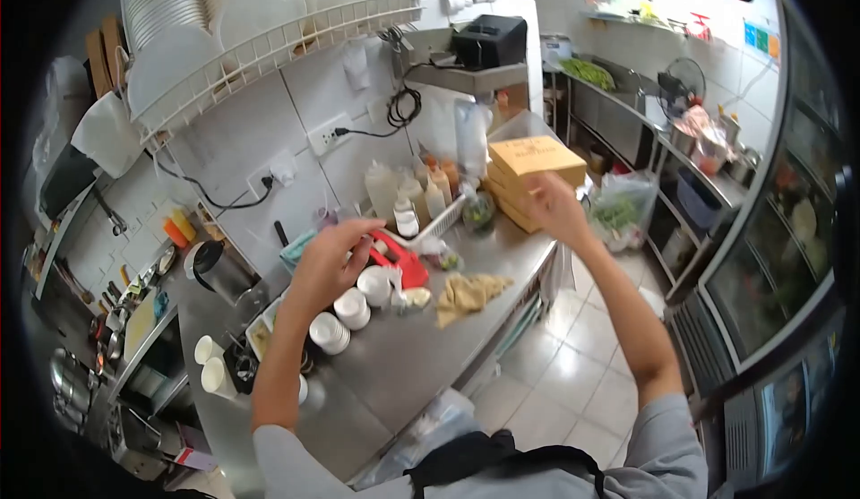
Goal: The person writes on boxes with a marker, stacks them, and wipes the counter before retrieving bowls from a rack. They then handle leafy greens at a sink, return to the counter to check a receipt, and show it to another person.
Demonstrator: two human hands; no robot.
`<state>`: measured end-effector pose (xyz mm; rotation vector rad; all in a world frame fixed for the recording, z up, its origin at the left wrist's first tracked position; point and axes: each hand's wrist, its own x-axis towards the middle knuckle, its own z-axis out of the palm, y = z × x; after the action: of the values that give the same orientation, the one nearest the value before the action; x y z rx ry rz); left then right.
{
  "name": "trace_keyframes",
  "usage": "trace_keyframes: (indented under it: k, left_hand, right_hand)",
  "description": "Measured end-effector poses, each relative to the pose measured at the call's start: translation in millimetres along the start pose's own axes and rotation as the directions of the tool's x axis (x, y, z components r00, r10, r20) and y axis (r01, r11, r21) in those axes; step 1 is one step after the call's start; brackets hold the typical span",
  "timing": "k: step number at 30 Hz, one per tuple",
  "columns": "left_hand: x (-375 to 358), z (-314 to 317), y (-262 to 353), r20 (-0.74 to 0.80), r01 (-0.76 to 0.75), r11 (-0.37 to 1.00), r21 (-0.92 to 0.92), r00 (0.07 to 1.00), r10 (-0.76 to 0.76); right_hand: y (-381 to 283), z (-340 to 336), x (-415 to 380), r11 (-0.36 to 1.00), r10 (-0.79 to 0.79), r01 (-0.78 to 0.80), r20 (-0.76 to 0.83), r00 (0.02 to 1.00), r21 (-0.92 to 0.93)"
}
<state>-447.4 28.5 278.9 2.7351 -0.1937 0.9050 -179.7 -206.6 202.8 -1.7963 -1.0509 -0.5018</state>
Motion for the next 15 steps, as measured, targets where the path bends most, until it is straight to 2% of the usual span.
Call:
trace_keyframes:
  k: [2, 4, 6, 8, 10, 11, 13, 14, 15]
  left_hand:
    - [57, -12, -1, -0.020, -0.038, 0.989, 0.142, 0.999, 0.041]
    - [119, -30, -6, -0.070, -0.123, 0.936, 0.330, 0.986, 0.154]
    - [185, -54, -20, -0.123, -0.203, 0.855, 0.478, 0.948, 0.294]
    - [242, -83, -16, -0.225, -0.028, 0.822, 0.569, 0.956, 0.188]
    - [290, -107, -13, -0.274, 0.153, 0.724, 0.673, 0.960, 0.053]
    - [304, -114, -16, -0.279, 0.181, 0.706, 0.685, 0.960, 0.026]
    - [336, -133, -21, -0.314, 0.247, 0.544, 0.802, 0.949, 0.033]
    - [345, -137, -29, -0.324, 0.271, 0.521, 0.809, 0.946, 0.010]
    - [353, -145, -38, -0.310, 0.234, 0.465, 0.854, 0.946, 0.094]
  right_hand:
    - [-11, -7, 89, 0.965, -0.264, 0.264, -0.050, 0.963, -0.007]
    - [-48, -22, 172, 0.951, -0.304, 0.304, 0.011, 0.953, -0.059]
    - [-56, -19, 260, 0.805, -0.581, 0.549, -0.107, 0.807, -0.226]
    - [-72, -13, 344, 0.705, -0.704, 0.662, -0.138, 0.697, -0.255]
    - [-96, -5, 400, 0.706, -0.696, 0.643, -0.121, 0.708, -0.297]
    - [-98, 7, 429, 0.703, -0.703, 0.660, -0.120, 0.701, -0.263]
    - [-111, 15, 488, 0.616, -0.785, 0.723, -0.168, 0.597, -0.313]
    - [-112, 21, 508, 0.610, -0.791, 0.741, -0.172, 0.586, -0.282]
    - [-119, 22, 524, 0.613, -0.788, 0.731, -0.169, 0.592, -0.300]
